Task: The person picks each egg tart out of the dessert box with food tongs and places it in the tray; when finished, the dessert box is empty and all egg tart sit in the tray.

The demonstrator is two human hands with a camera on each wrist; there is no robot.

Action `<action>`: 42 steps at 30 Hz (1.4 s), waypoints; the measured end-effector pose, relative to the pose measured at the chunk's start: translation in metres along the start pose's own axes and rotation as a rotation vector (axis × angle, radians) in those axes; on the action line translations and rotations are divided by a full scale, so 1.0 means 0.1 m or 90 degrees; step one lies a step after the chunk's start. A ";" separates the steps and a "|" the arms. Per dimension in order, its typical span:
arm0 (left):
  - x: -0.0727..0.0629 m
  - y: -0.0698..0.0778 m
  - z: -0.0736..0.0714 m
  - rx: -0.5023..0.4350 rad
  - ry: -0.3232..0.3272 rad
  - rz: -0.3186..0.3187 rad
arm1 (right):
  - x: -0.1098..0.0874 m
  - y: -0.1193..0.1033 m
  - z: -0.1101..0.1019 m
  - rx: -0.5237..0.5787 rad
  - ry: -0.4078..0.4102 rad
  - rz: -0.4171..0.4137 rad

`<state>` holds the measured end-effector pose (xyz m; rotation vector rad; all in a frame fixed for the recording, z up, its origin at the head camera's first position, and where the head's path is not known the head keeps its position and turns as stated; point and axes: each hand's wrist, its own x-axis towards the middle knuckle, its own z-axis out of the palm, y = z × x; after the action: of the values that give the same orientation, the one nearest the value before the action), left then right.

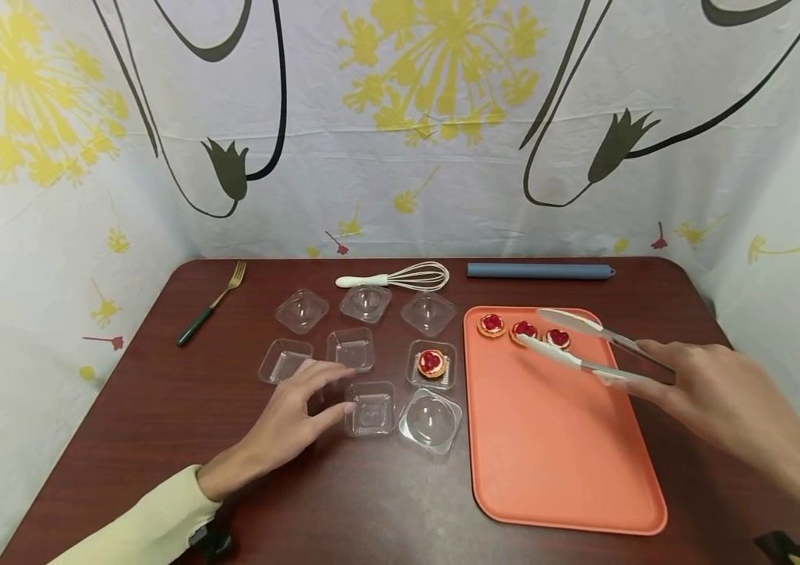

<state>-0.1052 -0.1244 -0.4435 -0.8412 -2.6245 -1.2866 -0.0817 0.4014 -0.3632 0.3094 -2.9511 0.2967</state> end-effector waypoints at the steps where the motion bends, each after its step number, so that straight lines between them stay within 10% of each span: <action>1: 0.02 0.00 0.00 0.000 0.000 0.003 | 0.00 -0.01 0.00 0.002 0.003 -0.004; 42: 0.82 0.21 0.44 0.050 -0.165 0.015 | 0.23 -0.82 0.00 0.007 -0.007 -0.167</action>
<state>-0.1571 -0.0451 -0.4308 -1.0893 -2.8276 -1.1281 -0.0864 0.3186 -0.3448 0.6925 -2.8747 0.2763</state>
